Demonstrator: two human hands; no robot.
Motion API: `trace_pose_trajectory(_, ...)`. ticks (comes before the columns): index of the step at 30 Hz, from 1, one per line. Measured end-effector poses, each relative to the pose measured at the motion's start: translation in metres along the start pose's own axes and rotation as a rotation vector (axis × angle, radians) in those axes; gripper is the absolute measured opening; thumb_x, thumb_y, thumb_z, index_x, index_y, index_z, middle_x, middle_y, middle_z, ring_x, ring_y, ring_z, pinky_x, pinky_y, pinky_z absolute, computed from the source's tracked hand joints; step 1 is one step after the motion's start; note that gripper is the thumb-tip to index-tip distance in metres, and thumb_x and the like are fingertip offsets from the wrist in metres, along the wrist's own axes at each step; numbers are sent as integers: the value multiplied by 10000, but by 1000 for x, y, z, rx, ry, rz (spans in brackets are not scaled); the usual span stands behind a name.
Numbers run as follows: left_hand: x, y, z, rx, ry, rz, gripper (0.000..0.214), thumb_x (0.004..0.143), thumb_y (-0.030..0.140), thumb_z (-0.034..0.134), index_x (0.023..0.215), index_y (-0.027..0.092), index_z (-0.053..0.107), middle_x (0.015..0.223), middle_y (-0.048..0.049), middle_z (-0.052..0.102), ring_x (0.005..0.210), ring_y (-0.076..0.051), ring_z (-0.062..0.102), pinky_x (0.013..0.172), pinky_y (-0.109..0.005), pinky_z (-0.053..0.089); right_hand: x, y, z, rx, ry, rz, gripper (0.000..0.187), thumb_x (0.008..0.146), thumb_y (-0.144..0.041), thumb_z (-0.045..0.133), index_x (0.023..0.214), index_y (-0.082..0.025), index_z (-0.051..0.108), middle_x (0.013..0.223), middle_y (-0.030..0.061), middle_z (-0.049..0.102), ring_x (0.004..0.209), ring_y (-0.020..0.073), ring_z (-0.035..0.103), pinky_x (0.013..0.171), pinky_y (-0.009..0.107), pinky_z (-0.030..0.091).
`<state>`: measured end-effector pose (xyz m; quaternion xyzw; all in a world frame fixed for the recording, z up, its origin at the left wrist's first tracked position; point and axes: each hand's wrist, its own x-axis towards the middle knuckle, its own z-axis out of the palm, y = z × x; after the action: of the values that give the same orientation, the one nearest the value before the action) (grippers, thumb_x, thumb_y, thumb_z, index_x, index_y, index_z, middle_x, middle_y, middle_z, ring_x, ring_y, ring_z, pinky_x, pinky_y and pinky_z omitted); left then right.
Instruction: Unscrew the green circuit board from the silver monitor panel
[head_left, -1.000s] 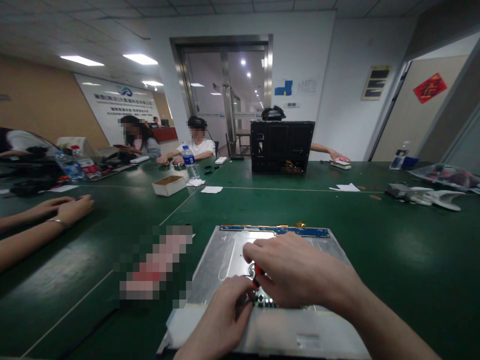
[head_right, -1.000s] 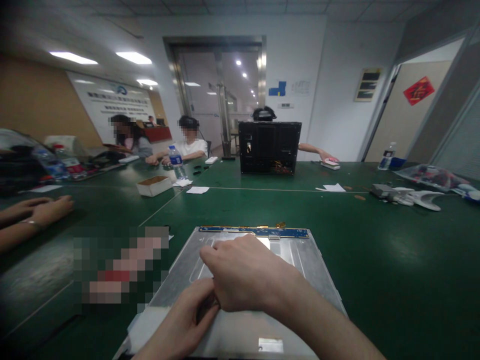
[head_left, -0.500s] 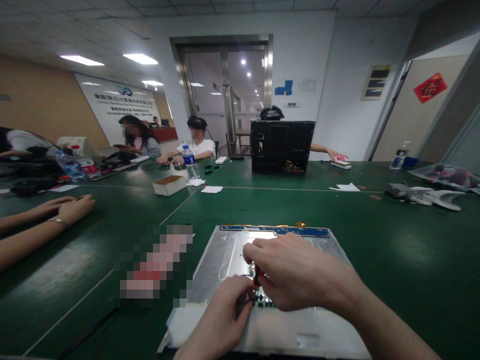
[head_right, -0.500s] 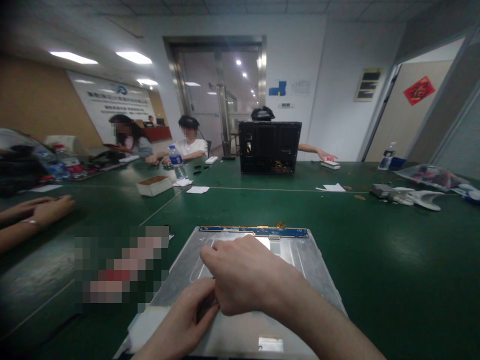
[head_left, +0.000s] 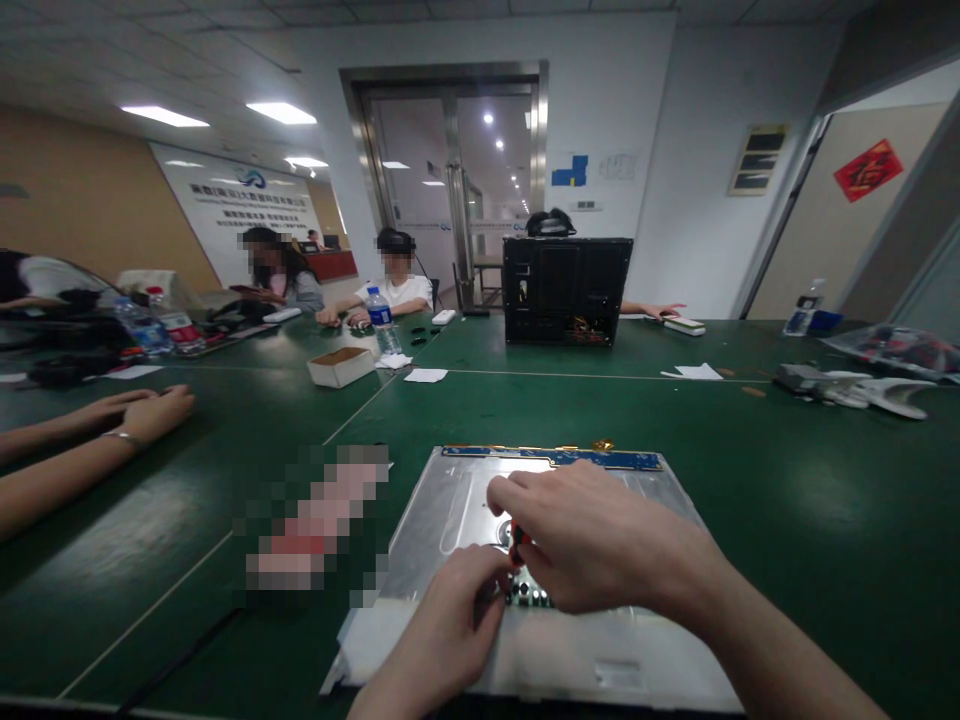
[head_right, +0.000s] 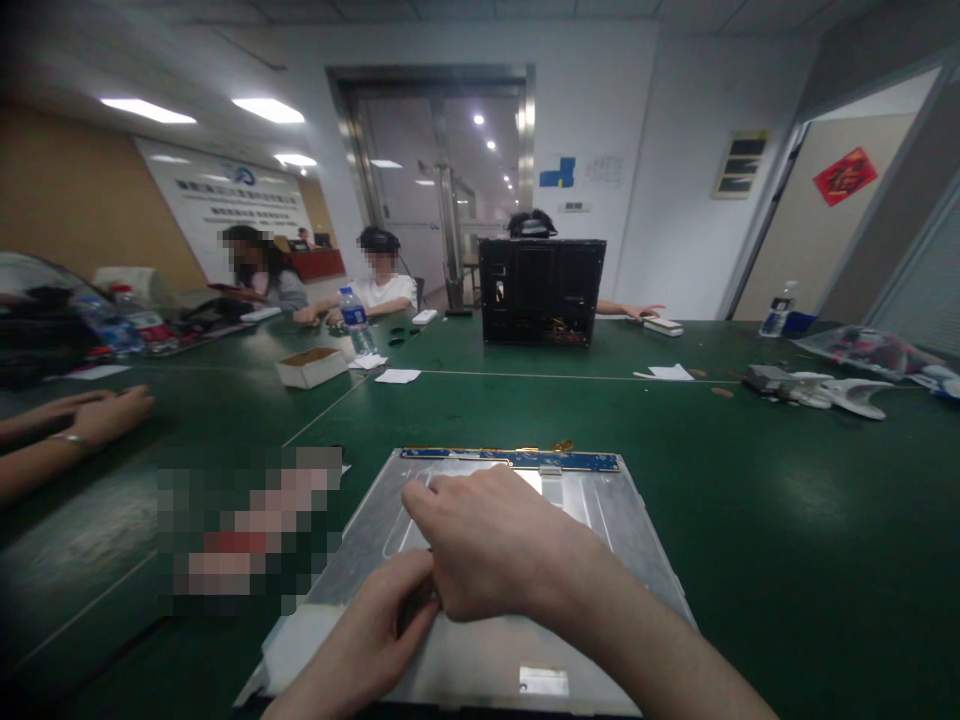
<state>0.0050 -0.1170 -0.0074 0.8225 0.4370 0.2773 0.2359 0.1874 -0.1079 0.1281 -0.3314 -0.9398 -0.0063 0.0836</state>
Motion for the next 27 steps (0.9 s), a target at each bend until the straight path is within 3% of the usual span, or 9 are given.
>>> trace_pose_trajectory(9, -1, -4, 4, -1, 35, 23, 178, 767, 79, 441, 842, 184, 563, 832, -33, 622, 790, -195, 565, 736, -301, 421, 6, -1, 1, -31, -9, 55, 200, 841, -378, 529, 903, -189, 542, 754, 29, 668, 618, 176, 589, 479, 280, 251)
trace_pose_trajectory(18, 0, -2, 2, -9, 2, -8, 152, 780, 106, 445, 842, 175, 567, 828, -45, 629, 777, -198, 561, 711, -297, 427, 3, -2, -2, -3, 1, -11, 154, 763, -231, 512, 905, -172, 509, 784, 36, 646, 574, 145, 527, 436, 276, 206)
trace_pose_trajectory(27, 1, 1, 0, -28, 24, -7, 170, 789, 107, 450, 843, 184, 592, 821, -37, 645, 777, -192, 575, 717, -289, 435, 2, 2, 0, -14, 10, 34, 175, 817, -346, 535, 884, -186, 520, 773, 24, 664, 617, 166, 579, 463, 293, 206)
